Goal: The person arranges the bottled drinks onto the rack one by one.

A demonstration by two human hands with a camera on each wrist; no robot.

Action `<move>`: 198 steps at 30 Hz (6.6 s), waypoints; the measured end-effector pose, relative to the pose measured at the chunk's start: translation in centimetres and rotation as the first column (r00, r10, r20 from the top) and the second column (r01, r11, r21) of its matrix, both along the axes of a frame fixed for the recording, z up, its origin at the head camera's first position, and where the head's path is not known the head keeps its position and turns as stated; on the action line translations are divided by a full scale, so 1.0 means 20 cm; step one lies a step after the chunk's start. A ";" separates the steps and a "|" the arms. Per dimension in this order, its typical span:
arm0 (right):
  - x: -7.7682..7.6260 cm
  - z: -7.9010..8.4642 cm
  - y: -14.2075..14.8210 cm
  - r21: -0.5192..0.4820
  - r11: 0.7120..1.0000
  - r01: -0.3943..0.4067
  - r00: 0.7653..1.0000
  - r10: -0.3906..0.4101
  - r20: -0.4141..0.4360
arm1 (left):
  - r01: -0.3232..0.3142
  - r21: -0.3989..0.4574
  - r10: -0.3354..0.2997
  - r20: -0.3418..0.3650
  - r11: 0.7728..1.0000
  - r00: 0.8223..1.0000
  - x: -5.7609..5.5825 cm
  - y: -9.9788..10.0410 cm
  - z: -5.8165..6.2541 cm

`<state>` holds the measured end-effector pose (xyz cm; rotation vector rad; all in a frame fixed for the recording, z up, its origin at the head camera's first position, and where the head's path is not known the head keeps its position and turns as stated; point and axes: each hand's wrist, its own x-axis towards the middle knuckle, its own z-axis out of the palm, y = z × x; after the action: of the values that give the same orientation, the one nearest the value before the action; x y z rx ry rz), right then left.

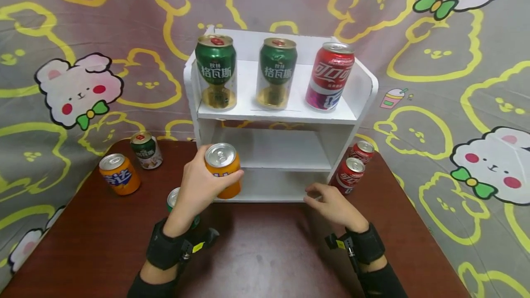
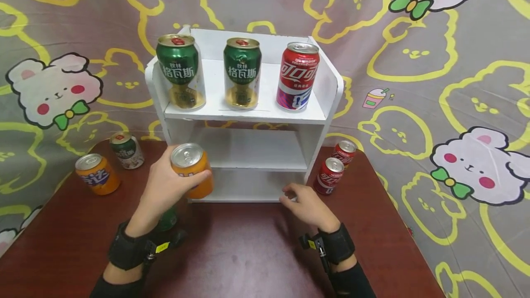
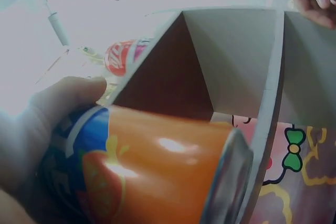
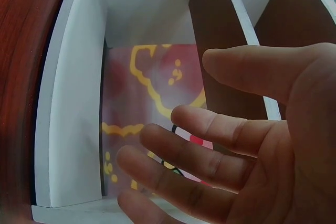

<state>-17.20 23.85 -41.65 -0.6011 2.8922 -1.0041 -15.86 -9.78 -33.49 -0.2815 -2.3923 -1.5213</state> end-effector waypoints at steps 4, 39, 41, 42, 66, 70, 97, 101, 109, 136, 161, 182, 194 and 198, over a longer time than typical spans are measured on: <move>0.00 0.00 0.00 -0.005 1.000 -0.002 1.000 0.002 0.010 | -0.064 -0.022 0.064 -0.019 0.998 0.998 -0.04 0.05 -0.01; -0.01 -0.01 0.00 -0.012 1.000 0.012 1.000 -0.012 -0.028 | -0.085 -0.070 0.082 -0.043 0.994 0.996 -0.29 0.15 0.08; -0.01 -0.01 0.00 -0.014 1.000 0.010 1.000 -0.010 -0.025 | -0.088 -0.070 0.085 -0.047 0.994 0.995 -0.30 0.15 0.08; -0.01 -0.01 0.00 -0.012 1.000 0.011 1.000 -0.011 -0.026 | -0.088 -0.065 0.084 -0.050 0.994 0.995 -0.31 0.15 0.08; -0.01 -0.03 0.00 0.002 1.000 -0.005 1.000 0.005 -0.018 | -0.195 0.025 0.196 -0.044 0.980 0.980 -0.28 0.21 -0.13; -0.01 -0.03 0.00 0.009 1.000 0.001 1.000 -0.001 -0.025 | -0.191 0.041 0.193 -0.046 0.981 0.980 -0.28 0.20 -0.14; -0.03 -0.03 -0.01 0.020 1.000 0.005 1.000 -0.004 -0.012 | -0.164 0.149 0.173 -0.043 0.975 0.984 -0.30 0.19 -0.15; -0.03 -0.03 -0.01 0.017 1.000 0.002 1.000 -0.002 -0.013 | -0.172 0.132 0.178 -0.035 0.976 0.983 -0.29 0.19 -0.15; -0.03 -0.03 -0.01 0.024 1.000 0.000 1.000 0.000 -0.016 | -0.181 0.117 0.189 -0.060 0.977 0.980 -0.29 0.21 -0.16; -0.02 -0.01 -0.02 0.019 1.000 -0.009 1.000 0.009 -0.008 | -0.215 0.070 0.221 -0.097 0.974 0.970 -0.25 0.21 -0.14; 0.01 -0.02 -0.01 0.016 0.999 -0.028 1.000 0.028 -0.003 | -0.079 -0.367 0.000 -0.211 0.927 0.978 0.06 -0.13 -0.19; -0.03 -0.05 0.01 0.025 1.000 -0.014 0.999 0.015 -0.042 | 0.625 0.007 -0.587 0.351 0.781 0.730 -0.24 -0.71 -0.47; -0.04 -0.03 0.01 0.013 1.000 -0.021 1.000 0.022 -0.020 | 0.700 0.192 -0.715 0.347 0.687 0.607 -0.28 -0.73 -0.60; -0.03 -0.03 0.02 0.010 0.999 -0.036 0.999 0.037 -0.018 | 0.713 0.247 -0.747 0.342 0.656 0.569 -0.29 -0.74 -0.63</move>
<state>-17.83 24.19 -42.21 -0.6632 2.8884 -0.9845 -21.65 -24.52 -46.00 -1.1832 -2.6784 -2.2138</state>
